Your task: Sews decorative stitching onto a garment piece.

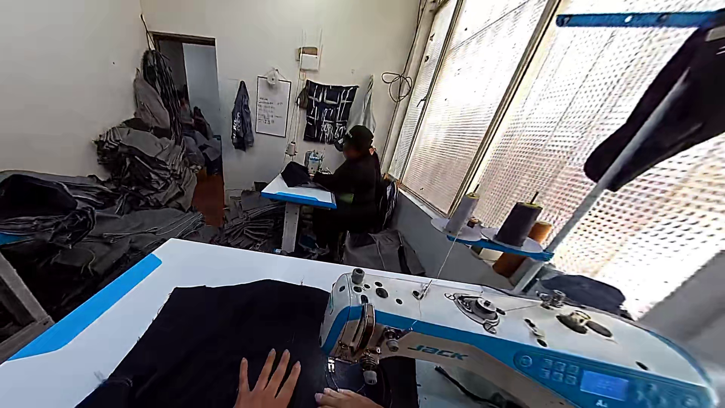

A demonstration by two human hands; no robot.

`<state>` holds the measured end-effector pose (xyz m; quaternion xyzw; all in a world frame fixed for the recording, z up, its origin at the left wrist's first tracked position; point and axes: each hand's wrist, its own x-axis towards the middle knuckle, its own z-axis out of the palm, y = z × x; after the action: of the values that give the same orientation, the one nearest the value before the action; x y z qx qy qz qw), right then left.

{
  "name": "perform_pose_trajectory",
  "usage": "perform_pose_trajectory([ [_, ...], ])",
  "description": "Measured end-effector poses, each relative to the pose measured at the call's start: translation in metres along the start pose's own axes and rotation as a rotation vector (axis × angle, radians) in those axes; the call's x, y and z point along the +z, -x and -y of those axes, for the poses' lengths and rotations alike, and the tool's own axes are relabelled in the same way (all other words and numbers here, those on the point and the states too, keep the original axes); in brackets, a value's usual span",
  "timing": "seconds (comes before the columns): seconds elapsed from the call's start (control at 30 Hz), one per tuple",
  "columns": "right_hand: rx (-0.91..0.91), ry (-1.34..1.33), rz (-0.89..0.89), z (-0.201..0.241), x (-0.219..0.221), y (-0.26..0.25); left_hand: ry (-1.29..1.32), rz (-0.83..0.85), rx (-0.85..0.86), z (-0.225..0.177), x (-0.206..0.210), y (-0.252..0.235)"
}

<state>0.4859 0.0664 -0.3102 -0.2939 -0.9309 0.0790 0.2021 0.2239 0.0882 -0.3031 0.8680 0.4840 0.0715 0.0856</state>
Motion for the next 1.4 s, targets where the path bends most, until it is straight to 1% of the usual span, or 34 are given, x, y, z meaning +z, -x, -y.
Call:
perform_pose_trajectory([
  [0.1, 0.192, 0.040, -0.091, 0.024, 0.014, -0.005, -0.015, 0.071, 0.194, 0.027, -0.007, -0.023],
  [0.17, 0.361, 0.108, -0.175, 0.050, 0.025, -0.013, -0.013, 0.171, 0.378, 0.043, -0.020, -0.052],
  [0.23, 0.503, 0.239, -0.233, 0.084, 0.041, -0.021, -0.014, 0.231, 0.580, 0.050, -0.027, -0.072],
  [0.3, 0.564, 0.391, -0.258, 0.116, 0.059, -0.020, -0.036, 0.239, 0.762, 0.054, -0.019, -0.078],
  [0.37, 0.571, 0.485, -0.235, 0.134, 0.062, -0.009, -0.066, 0.227, 0.870, 0.047, -0.011, -0.075],
  [0.43, 0.543, 0.516, -0.186, 0.146, 0.055, 0.003, -0.073, 0.247, 0.882, 0.036, -0.009, -0.061],
  [0.5, 0.479, 0.480, -0.144, 0.147, 0.045, 0.012, -0.059, 0.248, 0.854, 0.029, -0.010, -0.044],
  [0.6, 0.396, 0.241, -0.096, 0.131, 0.026, 0.021, -0.028, 0.233, 0.824, 0.030, -0.010, -0.029],
  [0.67, 0.369, 0.127, -0.058, 0.113, 0.023, 0.024, -0.021, 0.211, 0.829, 0.037, -0.008, -0.031],
  [0.73, 0.381, 0.190, -0.052, 0.106, 0.033, 0.019, -0.033, 0.181, 0.847, 0.047, -0.007, -0.042],
  [0.8, 0.447, 0.293, -0.096, 0.113, 0.048, 0.004, -0.043, 0.156, 0.909, 0.059, -0.009, -0.059],
  [0.93, 0.560, 0.408, -0.127, 0.130, 0.065, -0.020, -0.019, 0.184, 1.049, 0.068, -0.014, -0.090],
  [1.0, 0.577, 0.423, -0.103, 0.139, 0.068, -0.021, -0.041, 0.202, 1.073, 0.067, -0.013, -0.089],
  [1.13, 0.567, 0.452, -0.064, 0.155, 0.072, -0.017, 0.001, 0.158, 1.103, 0.068, -0.007, -0.074],
  [1.3, 0.557, 0.473, -0.026, 0.155, 0.071, -0.019, 0.017, 0.137, 1.090, 0.071, -0.005, -0.071],
  [1.4, 0.558, 0.443, -0.026, 0.149, 0.066, -0.019, 0.020, 0.134, 1.070, 0.071, -0.005, -0.074],
])
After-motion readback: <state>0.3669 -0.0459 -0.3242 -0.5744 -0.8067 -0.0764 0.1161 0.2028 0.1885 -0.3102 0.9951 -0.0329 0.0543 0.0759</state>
